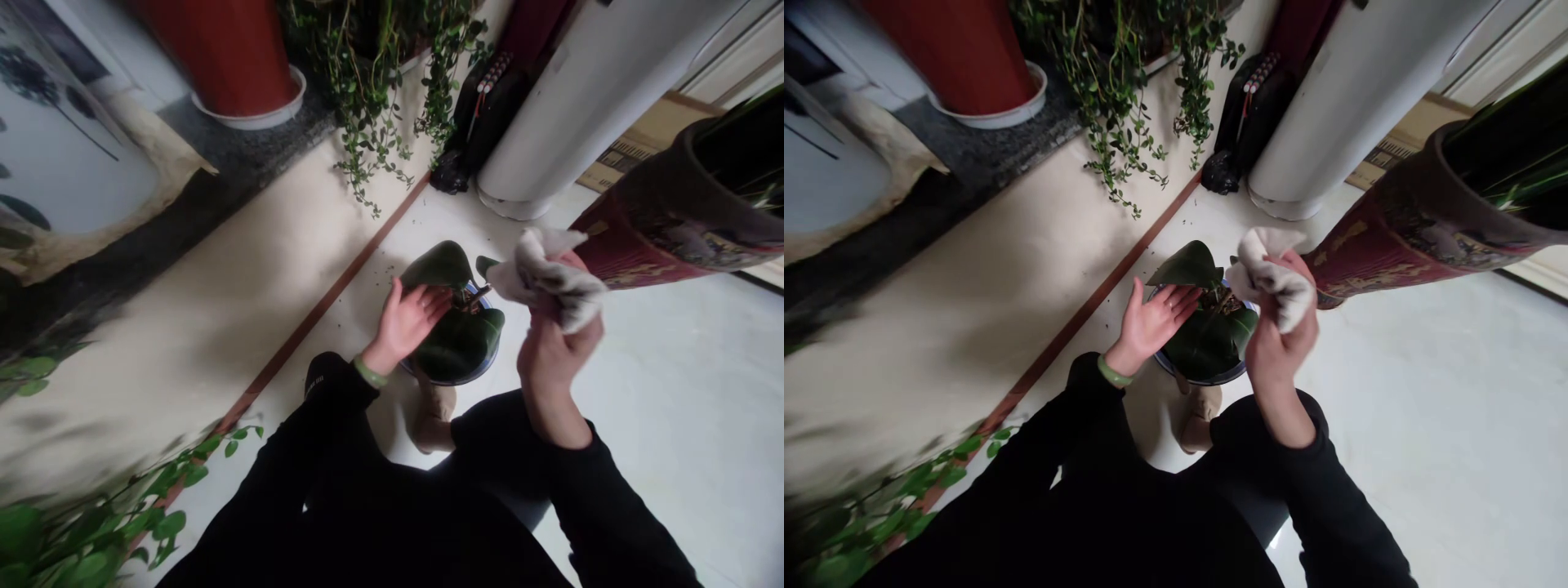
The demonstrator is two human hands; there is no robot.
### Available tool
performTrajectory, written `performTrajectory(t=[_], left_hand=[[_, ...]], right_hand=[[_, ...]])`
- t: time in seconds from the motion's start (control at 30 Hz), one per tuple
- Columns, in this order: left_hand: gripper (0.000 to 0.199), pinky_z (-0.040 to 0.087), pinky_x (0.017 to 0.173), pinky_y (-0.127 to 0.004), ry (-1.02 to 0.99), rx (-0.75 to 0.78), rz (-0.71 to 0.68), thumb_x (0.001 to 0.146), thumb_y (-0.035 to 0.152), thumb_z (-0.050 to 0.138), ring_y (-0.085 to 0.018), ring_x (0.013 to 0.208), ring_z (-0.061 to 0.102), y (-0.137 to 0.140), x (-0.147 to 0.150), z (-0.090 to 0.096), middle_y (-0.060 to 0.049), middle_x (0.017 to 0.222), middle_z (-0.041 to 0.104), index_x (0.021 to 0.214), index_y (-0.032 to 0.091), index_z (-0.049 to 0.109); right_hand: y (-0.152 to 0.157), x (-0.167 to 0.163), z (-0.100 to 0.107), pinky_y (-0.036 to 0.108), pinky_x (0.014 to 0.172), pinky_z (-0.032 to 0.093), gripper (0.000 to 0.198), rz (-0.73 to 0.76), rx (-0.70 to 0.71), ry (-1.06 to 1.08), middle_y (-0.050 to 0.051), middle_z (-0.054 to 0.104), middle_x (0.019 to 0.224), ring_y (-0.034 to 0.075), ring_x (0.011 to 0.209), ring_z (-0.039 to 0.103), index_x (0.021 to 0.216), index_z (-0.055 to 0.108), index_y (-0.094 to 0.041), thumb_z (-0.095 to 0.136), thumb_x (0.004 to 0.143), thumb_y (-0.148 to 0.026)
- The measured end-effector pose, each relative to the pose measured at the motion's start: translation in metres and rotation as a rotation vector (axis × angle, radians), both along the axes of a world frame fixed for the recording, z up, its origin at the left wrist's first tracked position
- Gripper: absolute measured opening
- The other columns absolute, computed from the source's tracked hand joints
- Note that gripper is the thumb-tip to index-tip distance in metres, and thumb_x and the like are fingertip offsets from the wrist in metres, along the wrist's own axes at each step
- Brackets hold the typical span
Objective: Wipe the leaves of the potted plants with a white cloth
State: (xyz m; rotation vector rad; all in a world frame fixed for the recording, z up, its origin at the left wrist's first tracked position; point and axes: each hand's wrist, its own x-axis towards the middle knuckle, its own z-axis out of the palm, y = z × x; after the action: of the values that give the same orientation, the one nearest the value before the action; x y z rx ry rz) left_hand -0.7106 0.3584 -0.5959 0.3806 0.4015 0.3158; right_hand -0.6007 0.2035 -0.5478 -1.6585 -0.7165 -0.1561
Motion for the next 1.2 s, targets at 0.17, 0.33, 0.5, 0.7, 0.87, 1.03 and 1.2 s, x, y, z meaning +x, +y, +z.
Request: performTrajectory(t=[0.17, 0.33, 0.5, 0.7, 0.87, 1.03, 1.2], left_hand=[[0.084, 0.042, 0.136, -0.059, -0.159, -0.156, 0.096, 0.112, 0.077, 0.025, -0.036, 0.163, 0.051, 0.018, 0.047, 0.015, -0.018, 0.152, 0.072, 0.142, 0.013, 0.071], [0.084, 0.040, 0.137, -0.059, -0.137, -0.049, 0.144, 0.110, 0.080, 0.025, -0.035, 0.168, 0.043, 0.026, 0.041, 0.027, -0.012, 0.163, 0.064, 0.152, 0.021, 0.067], [0.081, 0.041, 0.137, -0.057, -0.171, 0.190, 0.213, 0.112, 0.076, 0.014, -0.030, 0.172, 0.038, 0.026, 0.033, 0.027, -0.006, 0.163, 0.064, 0.148, 0.029, 0.069], [0.084, 0.050, 0.131, -0.056, -0.020, 0.533, 0.284, 0.110, 0.077, 0.010, -0.029, 0.167, 0.046, 0.032, 0.037, 0.013, -0.009, 0.152, 0.071, 0.132, 0.028, 0.075], [0.089, 0.048, 0.130, -0.064, 0.000, 0.635, 0.120, 0.112, 0.072, -0.001, -0.031, 0.165, 0.048, 0.036, 0.038, 0.014, -0.008, 0.154, 0.071, 0.141, 0.026, 0.070], [0.089, 0.049, 0.129, -0.066, 0.006, 0.662, 0.122, 0.110, 0.080, 0.009, -0.035, 0.165, 0.047, 0.036, 0.031, 0.027, -0.011, 0.152, 0.071, 0.137, 0.023, 0.071], [0.092, 0.051, 0.130, -0.059, 0.004, 0.640, 0.256, 0.112, 0.073, 0.000, -0.031, 0.168, 0.044, 0.036, 0.029, 0.030, -0.013, 0.149, 0.072, 0.129, 0.022, 0.075]], right_hand=[[0.049, 0.016, -0.033, 0.075, 0.133, 0.036, 0.070, 0.089, -0.472, -0.454, 0.021, 0.035, 0.182, 0.042, 0.172, 0.031, 0.170, 0.044, -0.019, 0.042, 0.111, -0.058], [0.091, 0.007, -0.054, 0.076, 0.138, 0.025, 0.084, 0.156, -0.629, -0.475, 0.025, 0.023, 0.186, 0.042, 0.176, 0.017, 0.178, 0.026, -0.011, 0.042, 0.111, -0.058], [0.137, -0.008, -0.031, 0.074, 0.138, 0.022, 0.078, 0.208, -0.588, -0.452, 0.022, 0.025, 0.187, 0.040, 0.176, 0.017, 0.178, 0.027, -0.012, 0.044, 0.111, -0.049], [0.128, -0.015, -0.016, 0.074, 0.138, 0.026, 0.061, 0.355, -0.546, -0.478, 0.010, 0.036, 0.185, 0.036, 0.176, 0.024, 0.170, 0.048, -0.027, 0.048, 0.110, -0.035], [0.066, -0.015, -0.038, 0.076, 0.138, 0.023, 0.068, 0.244, -0.463, -0.397, 0.011, 0.023, 0.189, 0.036, 0.178, 0.012, 0.178, 0.032, -0.028, 0.044, 0.112, -0.039], [0.063, -0.016, -0.051, 0.074, 0.139, 0.021, 0.073, 0.128, -0.397, -0.397, 0.016, 0.015, 0.191, 0.038, 0.178, 0.011, 0.180, 0.024, -0.024, 0.042, 0.114, -0.049], [0.126, -0.016, -0.020, 0.072, 0.140, 0.022, 0.074, 0.182, -0.438, -0.460, 0.015, 0.026, 0.188, 0.039, 0.177, 0.017, 0.176, 0.038, -0.022, 0.042, 0.113, -0.061]])
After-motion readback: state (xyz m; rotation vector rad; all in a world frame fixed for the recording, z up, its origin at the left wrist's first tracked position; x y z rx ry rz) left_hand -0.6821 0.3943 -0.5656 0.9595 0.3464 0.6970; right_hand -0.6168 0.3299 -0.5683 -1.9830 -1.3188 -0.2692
